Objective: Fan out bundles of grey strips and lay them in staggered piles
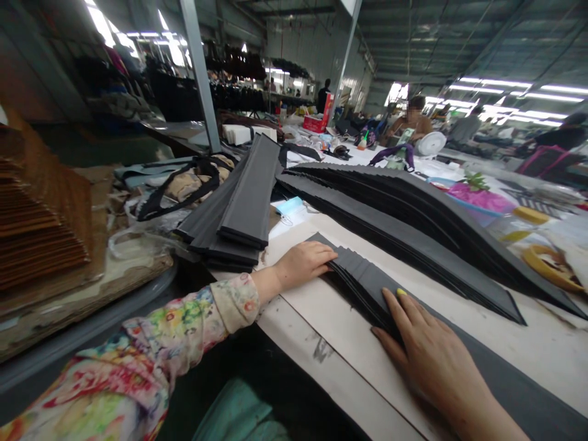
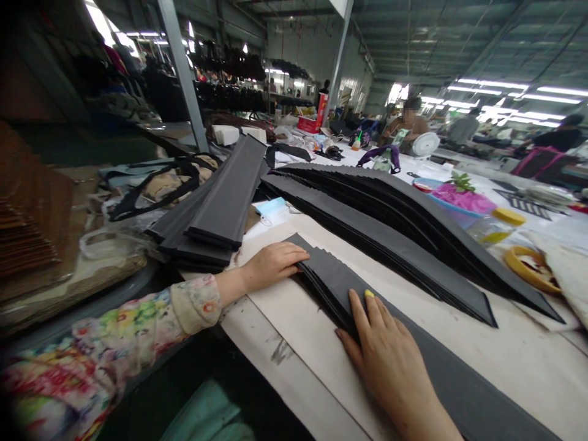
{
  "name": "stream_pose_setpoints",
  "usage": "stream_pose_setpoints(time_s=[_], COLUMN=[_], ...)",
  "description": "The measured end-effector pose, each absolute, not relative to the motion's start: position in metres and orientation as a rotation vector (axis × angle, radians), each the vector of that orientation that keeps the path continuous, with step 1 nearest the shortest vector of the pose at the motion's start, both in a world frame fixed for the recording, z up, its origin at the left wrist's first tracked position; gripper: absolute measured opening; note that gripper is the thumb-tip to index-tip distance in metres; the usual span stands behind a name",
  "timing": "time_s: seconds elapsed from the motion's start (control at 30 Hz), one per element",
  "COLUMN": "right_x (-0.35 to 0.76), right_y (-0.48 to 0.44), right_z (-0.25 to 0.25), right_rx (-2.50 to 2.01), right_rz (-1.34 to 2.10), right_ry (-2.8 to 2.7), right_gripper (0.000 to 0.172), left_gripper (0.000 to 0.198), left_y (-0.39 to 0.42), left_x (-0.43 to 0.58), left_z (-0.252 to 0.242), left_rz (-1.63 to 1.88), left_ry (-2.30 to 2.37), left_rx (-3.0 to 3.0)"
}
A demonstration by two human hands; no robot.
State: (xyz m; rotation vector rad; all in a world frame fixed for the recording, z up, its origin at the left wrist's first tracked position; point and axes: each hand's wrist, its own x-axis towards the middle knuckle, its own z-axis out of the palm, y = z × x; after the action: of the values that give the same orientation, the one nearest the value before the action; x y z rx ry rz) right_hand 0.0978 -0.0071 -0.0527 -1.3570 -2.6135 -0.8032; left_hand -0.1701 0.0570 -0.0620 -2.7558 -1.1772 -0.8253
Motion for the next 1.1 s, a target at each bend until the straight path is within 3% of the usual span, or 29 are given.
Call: stream_pose_setpoints(time_s=[0.2, 0.37, 0.53, 0.83, 1.1], right_x=[0.100, 0.099, 0.104, 0.128, 0.118], right_y=[-0.005, -0.008, -0.011, -0.007, -0.011], right_z=[-0.053, -0.055, -0.054, -0.059, -0.058], right_rx=[-1.354, -1.350, -1.319, -1.368, -1.360], right_rz=[-0.790, -0.913, -1.036, -1.059, -1.053], right_ry=[-2.625, -2.662, -2.682, -2.651, -2.642], right_gripper=[0.052, 0.059, 0.059, 0.065, 0.065], left_gripper=[0.028, 0.052, 0.056, 0.041, 0.038], left_y=[0.062, 0.069, 0.070, 0.073, 0.072], left_x=[-0.172, -0.188, -0.193, -0.189, -0.186], left_z=[-0.064, -0.073, -0.073, -0.070, -0.069], left_rz=[-0.921, -0.884, -0.838, -1.070, -1.056], left_ry=[-1.334, -1.743, -1.807, -1.971, -1.957], left_rx=[-2.784, -2.625, -2.654, -2.567, -2.535])
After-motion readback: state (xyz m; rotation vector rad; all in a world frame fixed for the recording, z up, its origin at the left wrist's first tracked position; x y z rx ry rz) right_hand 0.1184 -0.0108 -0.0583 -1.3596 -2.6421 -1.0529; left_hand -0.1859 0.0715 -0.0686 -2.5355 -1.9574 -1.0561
